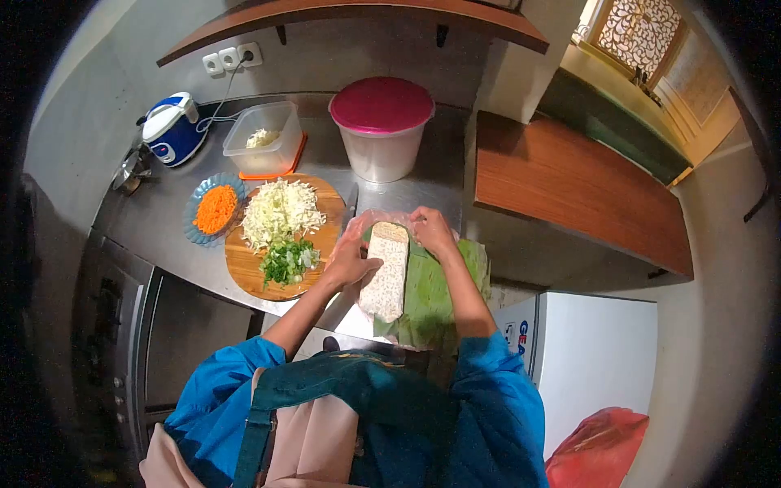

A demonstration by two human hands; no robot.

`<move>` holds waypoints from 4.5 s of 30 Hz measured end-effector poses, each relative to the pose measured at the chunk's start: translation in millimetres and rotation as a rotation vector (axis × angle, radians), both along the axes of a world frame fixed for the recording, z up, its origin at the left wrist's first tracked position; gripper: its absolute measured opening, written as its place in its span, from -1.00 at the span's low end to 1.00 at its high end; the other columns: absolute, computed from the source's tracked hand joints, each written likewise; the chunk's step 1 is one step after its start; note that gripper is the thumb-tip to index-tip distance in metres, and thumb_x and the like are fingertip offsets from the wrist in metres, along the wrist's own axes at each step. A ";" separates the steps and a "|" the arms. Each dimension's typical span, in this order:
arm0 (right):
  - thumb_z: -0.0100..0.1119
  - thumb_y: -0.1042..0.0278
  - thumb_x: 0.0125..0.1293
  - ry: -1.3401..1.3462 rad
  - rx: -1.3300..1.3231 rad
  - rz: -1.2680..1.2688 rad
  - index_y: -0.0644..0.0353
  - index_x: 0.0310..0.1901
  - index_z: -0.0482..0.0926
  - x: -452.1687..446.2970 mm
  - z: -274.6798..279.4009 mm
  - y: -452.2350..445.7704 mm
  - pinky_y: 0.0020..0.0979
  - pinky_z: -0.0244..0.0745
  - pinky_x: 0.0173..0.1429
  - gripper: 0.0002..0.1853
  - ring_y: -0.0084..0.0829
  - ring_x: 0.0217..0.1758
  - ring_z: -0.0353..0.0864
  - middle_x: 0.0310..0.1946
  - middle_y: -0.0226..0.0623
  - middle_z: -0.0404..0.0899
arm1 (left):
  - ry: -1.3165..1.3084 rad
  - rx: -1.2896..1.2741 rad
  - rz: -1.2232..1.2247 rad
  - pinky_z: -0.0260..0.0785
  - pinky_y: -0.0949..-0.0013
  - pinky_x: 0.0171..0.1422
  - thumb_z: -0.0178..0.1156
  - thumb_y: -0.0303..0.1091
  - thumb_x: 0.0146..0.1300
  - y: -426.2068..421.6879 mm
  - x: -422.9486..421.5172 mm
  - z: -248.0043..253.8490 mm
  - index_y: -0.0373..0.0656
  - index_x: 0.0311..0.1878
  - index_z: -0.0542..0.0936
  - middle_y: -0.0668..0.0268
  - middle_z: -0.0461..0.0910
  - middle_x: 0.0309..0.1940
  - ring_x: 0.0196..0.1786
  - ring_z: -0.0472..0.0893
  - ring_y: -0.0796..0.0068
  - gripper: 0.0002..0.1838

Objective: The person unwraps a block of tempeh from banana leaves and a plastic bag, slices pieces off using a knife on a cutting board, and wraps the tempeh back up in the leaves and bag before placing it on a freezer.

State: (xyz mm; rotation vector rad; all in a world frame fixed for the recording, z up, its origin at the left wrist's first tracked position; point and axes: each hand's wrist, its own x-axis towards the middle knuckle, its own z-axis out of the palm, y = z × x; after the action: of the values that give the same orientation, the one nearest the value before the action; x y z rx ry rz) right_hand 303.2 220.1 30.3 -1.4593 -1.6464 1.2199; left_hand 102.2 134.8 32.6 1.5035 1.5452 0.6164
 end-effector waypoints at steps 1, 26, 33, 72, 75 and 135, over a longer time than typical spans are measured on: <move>0.05 0.55 0.07 -0.054 0.020 0.039 0.29 -0.42 0.52 4.3 -1.0 -0.6 -0.49 0.34 -0.52 -0.94 -0.57 -0.58 0.46 -0.63 -0.35 0.49 | -0.079 0.001 -0.003 0.39 0.31 -0.14 0.33 -0.14 -0.05 4.2 -1.6 -16.5 -0.36 -0.20 0.53 0.10 0.59 -0.38 -0.26 0.60 0.24 -0.53; 0.23 0.43 -0.05 -0.305 0.322 0.080 0.26 -0.44 0.55 -5.1 -18.1 -10.6 -0.39 0.32 -0.38 -0.88 -0.44 -0.54 0.41 -0.63 -0.17 0.47 | -0.230 0.151 0.128 0.36 0.35 0.02 0.37 -0.25 -0.04 -7.4 20.3 -9.8 -0.30 0.03 0.45 0.12 0.57 -0.16 -0.09 0.56 0.37 -0.43; 0.20 0.41 0.00 -0.189 0.293 0.127 0.18 -0.27 0.64 -0.4 -28.3 -4.2 -0.40 0.42 -0.22 -0.79 -0.42 -0.40 0.57 -0.44 -0.12 0.61 | -0.706 -0.053 0.095 0.35 0.41 0.10 0.34 -0.50 -0.04 -17.3 14.1 12.8 -0.31 0.13 0.37 0.17 0.54 -0.07 -0.01 0.52 0.42 -0.39; 0.34 0.31 0.11 0.698 -0.299 0.239 0.33 -0.04 0.45 -49.4 99.9 -48.9 -0.57 0.44 -0.37 -0.57 -0.65 -0.39 0.52 -0.36 -0.32 0.56 | -1.934 -0.599 -0.119 0.39 0.33 -0.25 -0.01 0.00 0.21 -42.3 -3.2 47.0 -0.23 0.14 0.34 0.21 0.48 -0.17 -0.25 0.49 0.31 -0.44; 0.35 0.39 0.07 0.710 -0.183 0.162 0.35 -0.09 0.48 -51.1 96.5 -45.5 -0.59 0.46 -0.43 -0.61 -0.63 -0.44 0.52 -0.35 -0.31 0.58 | -1.855 -0.513 0.034 0.38 0.35 -0.31 -0.05 0.01 0.23 -38.5 0.9 44.8 -0.22 0.11 0.39 0.21 0.51 -0.21 -0.33 0.47 0.32 -0.46; 0.03 0.56 0.02 -1.145 0.236 -0.038 -0.01 0.00 0.53 -84.8 79.4 33.9 -0.14 0.37 0.14 -0.55 -0.08 0.09 0.46 0.09 -0.08 0.41 | -1.492 0.252 0.772 0.52 0.32 -0.15 -0.08 -0.17 0.38 -170.2 -353.5 38.1 -0.29 0.14 0.37 0.11 0.52 -0.07 -0.19 0.58 0.35 -0.59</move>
State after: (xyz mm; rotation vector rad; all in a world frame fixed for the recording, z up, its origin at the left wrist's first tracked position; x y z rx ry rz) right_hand 218.5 253.9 109.7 -2.1707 -2.2985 0.0364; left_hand -251.4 -35.5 70.8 0.1716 0.7156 1.8487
